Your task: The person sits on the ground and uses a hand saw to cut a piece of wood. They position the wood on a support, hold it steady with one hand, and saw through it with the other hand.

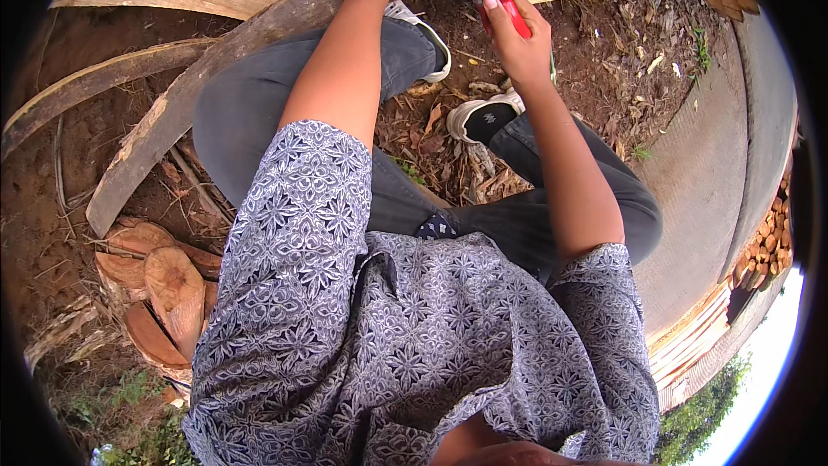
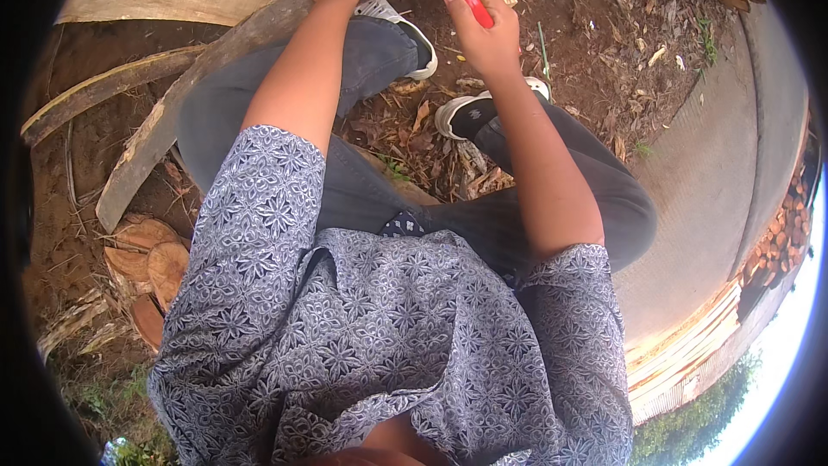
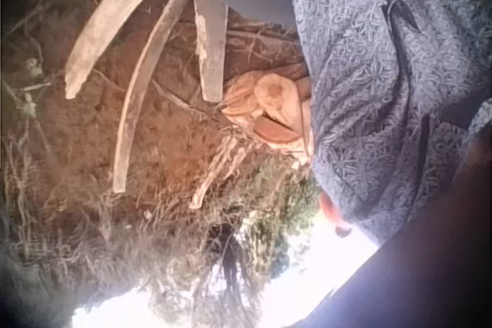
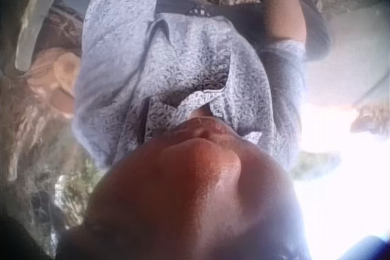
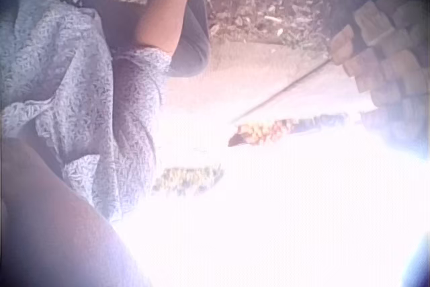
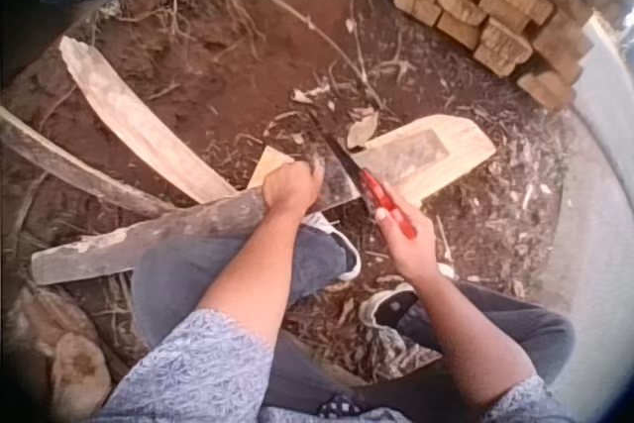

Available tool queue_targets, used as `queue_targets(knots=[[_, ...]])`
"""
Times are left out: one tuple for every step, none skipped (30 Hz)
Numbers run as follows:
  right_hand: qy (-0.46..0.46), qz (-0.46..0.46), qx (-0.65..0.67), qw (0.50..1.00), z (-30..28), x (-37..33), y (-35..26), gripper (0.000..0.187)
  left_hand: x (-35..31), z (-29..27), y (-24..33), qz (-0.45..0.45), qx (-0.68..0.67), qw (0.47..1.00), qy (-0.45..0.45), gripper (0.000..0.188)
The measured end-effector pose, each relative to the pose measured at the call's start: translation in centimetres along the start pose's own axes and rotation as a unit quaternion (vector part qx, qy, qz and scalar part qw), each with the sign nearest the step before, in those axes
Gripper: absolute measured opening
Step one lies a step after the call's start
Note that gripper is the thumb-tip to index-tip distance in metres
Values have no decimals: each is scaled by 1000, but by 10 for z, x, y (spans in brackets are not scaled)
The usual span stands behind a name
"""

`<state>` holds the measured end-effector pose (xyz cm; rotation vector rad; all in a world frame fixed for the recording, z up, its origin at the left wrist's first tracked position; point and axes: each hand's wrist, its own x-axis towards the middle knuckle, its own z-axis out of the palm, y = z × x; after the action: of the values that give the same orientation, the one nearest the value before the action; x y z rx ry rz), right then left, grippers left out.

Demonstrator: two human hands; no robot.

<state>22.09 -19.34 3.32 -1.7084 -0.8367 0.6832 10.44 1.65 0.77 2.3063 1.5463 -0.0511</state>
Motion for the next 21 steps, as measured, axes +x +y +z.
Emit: queue_targets(knots=[[3,-15,26,1000,1,0,4,51,3,1,1,0,3,1000,-4,59],[3,-18,25,1000,3,-1,8,51,6,5,-1,0,6,1000,-7,60],[3,-22,24,999,6,-2,11,51,8,8,-4,0,9,1000,-11,60],[-4,-8,26,1000,7,-2,10,50,12,12,-8,-1,12,1000,-11,61],[-11,3,26,1000,7,-3,6,50,15,18,-14,0,14,1000,-11,61],[-26,14,20,999,6,-4,14,50,18,23,-19,1,15,1000,-11,61],[-16,-1,42,999,7,-10,24,50,23,31,-22,-16,31,996,-79,65],[-9,-19,67,998,10,-12,28,50,26,33,-22,-15,27,997,-77,64],[0,-30,38,999,10,-10,32,49,29,34,-22,-15,22,997,-76,64],[-2,-16,39,999,11,-11,28,49,28,38,-24,-17,21,996,-82,64],[-3,-3,40,999,12,-10,15,49,26,38,-25,-17,26,997,-74,64],[-3,10,41,999,13,-11,5,48,24,37,-24,-16,31,997,-66,64],[7,7,37,999,14,-10,-3,48,24,36,-22,-14,32,998,-56,63],[7,27,17,999,11,-11,-11,48,23,34,-21,-18,27,998,-59,64],[8,48,-3,999,5,-14,-20,48,22,32,-21,-21,22,998,-62,64],[9,68,-24,997,0,-18,-34,48,21,31,-19,-24,16,997,-66,64],[16,69,-28,997,-8,-22,-43,48,21,33,-19,-24,19,998,-60,63],[23,71,-32,997,-19,-27,-53,48,23,35,-18,-23,23,998,-54,62],[20,77,-20,997,-28,-35,-67,46,23,38,-16,-21,24,998,-49,61],[17,91,-19,996,-39,-44,-84,46,23,37,-15,-10,21,999,-29,61],[15,106,-18,994,-50,-55,-100,46,20,36,-13,1,18,1000,-9,61]])
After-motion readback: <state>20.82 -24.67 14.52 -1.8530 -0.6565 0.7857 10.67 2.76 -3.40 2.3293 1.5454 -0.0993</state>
